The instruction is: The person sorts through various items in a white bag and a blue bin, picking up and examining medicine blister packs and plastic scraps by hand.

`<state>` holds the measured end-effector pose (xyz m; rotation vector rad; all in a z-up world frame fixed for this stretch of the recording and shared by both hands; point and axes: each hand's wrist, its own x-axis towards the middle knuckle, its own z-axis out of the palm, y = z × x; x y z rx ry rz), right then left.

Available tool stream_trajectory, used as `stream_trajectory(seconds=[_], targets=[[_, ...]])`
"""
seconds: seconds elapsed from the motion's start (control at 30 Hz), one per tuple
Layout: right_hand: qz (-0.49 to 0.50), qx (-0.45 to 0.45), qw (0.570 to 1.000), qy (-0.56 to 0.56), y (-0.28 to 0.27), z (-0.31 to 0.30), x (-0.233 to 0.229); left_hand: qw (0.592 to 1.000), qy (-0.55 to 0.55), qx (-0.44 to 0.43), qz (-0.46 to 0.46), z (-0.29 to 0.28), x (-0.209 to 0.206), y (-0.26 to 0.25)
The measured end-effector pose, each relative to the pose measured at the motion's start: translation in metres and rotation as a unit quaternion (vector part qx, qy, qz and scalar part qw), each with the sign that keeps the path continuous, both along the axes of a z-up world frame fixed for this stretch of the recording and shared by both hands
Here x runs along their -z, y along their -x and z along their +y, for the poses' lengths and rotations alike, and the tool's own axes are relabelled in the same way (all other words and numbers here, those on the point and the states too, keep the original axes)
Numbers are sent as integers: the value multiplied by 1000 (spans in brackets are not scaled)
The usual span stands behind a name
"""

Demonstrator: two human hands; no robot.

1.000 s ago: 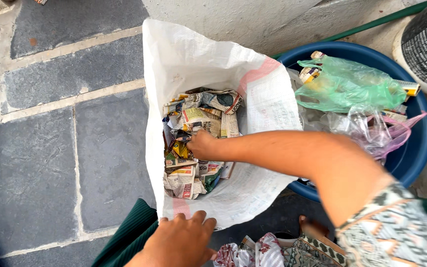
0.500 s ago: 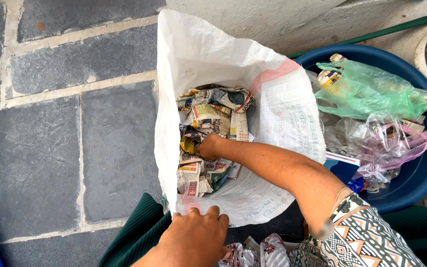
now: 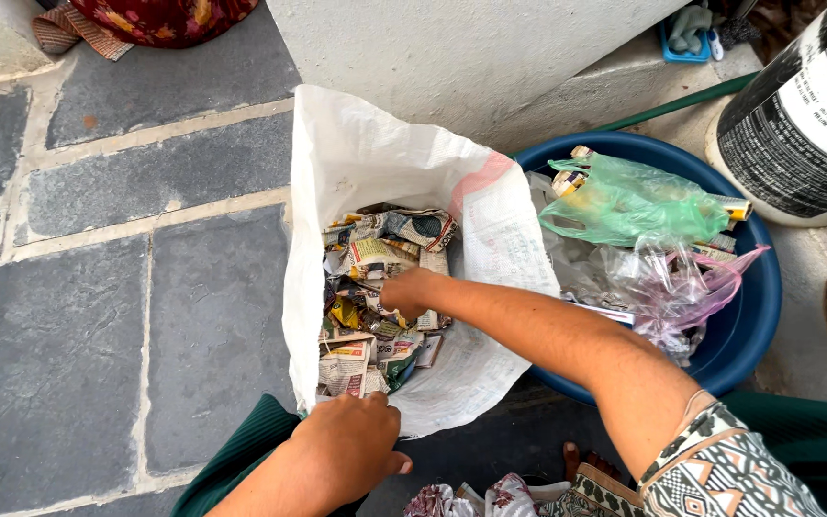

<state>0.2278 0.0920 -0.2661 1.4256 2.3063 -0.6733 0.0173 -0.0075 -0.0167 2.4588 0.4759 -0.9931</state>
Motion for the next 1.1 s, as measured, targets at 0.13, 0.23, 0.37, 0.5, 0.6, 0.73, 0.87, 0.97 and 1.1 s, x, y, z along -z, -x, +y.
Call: stream_trajectory(seconds=[0.13, 0.23, 0.37, 0.5, 0.6, 0.73, 0.87, 0.97, 1.1], targets=[[54, 41, 997, 35, 31, 16, 75, 1000, -10, -7, 20, -3, 0, 2], [110, 137, 978, 116, 53, 23, 129, 999, 10, -4, 49, 4, 0, 10], [155, 275, 927, 200, 66, 26, 173, 999, 30, 5, 18, 11, 9, 16], [259, 253, 929, 68, 67, 29, 187, 999, 30, -5, 18, 13, 11, 19], [277, 226, 933, -36, 61, 30, 166, 999, 36, -24, 22, 14, 5, 14], [366, 274, 876, -154, 53, 22, 77, 999, 34, -31, 28, 19, 4, 15], [411, 320, 849, -90, 30, 21, -2, 995, 35, -60, -76, 32, 8, 17], [423, 293, 848, -122, -3, 12, -45, 976, 36, -59, -206, 47, 7, 7], [472, 366, 800, -56, -54, -37, -123, 946, 14, -101, -307, 44, -13, -15]])
